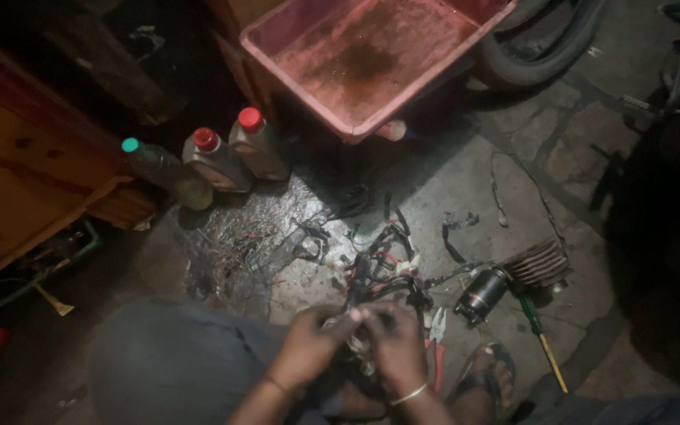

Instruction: The recorder is repairing or modifying a motorcycle's wiring harness and electrical components.

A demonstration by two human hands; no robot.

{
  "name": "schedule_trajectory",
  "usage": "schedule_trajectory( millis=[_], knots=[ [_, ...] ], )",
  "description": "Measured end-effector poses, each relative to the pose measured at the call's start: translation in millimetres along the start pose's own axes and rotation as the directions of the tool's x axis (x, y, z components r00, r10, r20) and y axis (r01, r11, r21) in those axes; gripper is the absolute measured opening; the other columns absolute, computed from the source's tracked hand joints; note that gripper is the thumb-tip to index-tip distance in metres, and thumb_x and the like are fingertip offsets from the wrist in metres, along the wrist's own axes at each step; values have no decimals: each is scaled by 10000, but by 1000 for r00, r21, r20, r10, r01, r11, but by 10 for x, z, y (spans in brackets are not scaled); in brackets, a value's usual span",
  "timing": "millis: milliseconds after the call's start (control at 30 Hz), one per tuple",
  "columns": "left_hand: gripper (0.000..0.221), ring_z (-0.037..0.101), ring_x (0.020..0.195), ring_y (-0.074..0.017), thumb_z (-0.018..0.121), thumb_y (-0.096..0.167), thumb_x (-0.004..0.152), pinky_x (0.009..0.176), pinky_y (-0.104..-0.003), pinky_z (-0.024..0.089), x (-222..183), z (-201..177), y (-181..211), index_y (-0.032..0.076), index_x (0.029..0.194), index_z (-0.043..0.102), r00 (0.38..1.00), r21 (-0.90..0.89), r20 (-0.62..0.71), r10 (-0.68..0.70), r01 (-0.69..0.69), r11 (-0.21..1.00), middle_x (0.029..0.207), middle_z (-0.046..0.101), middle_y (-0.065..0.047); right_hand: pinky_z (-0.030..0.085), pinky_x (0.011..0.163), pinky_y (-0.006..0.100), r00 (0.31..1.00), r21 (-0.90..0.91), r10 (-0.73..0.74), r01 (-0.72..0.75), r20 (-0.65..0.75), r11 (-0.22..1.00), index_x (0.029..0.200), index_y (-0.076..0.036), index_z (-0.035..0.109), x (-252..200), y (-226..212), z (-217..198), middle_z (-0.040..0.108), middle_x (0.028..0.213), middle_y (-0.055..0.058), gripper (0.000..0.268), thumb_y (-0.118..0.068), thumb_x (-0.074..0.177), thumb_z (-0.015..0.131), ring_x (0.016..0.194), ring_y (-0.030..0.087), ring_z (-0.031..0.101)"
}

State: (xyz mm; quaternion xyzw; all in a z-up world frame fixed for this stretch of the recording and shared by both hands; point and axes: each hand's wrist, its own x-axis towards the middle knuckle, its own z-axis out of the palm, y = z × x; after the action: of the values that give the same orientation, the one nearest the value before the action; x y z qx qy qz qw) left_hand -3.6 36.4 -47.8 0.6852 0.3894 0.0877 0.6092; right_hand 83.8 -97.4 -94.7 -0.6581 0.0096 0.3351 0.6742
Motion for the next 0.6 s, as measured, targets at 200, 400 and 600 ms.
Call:
schedule_trajectory(
  millis=[200,400,600],
  knots=[
    [363,753,941,-233,816,234,791,856,-362,580,-24,77,-224,10,1069,752,980,276,-27,199,-184,943,1015,790,-166,528,478,300,988,113,150,-146,-32,983,917,-42,678,92,132,63,695,749,53,78,-119,906,687,595,148,643],
    [417,709,929,-217,823,188,793,792,-353,592,-127,-84,169,35,1163,704,996,-77,44,74,-70,995,1046,764,-114,450,486,337,986,-307,137,-161,-96,938,938,-29,729,348,214,-210,686,721,119,148,-177,929,743,564,195,597],
    [353,725,932,-223,687,163,865,825,-366,580,-96,-126,351,51,1198,661,948,-682,227,-225,319,658,1048,751,-113,580,792,421,738,-308,-529,663,419,682,1055,9,714,701,336,-402,767,967,168,474,-230,683,882,885,250,725]
  ],
)
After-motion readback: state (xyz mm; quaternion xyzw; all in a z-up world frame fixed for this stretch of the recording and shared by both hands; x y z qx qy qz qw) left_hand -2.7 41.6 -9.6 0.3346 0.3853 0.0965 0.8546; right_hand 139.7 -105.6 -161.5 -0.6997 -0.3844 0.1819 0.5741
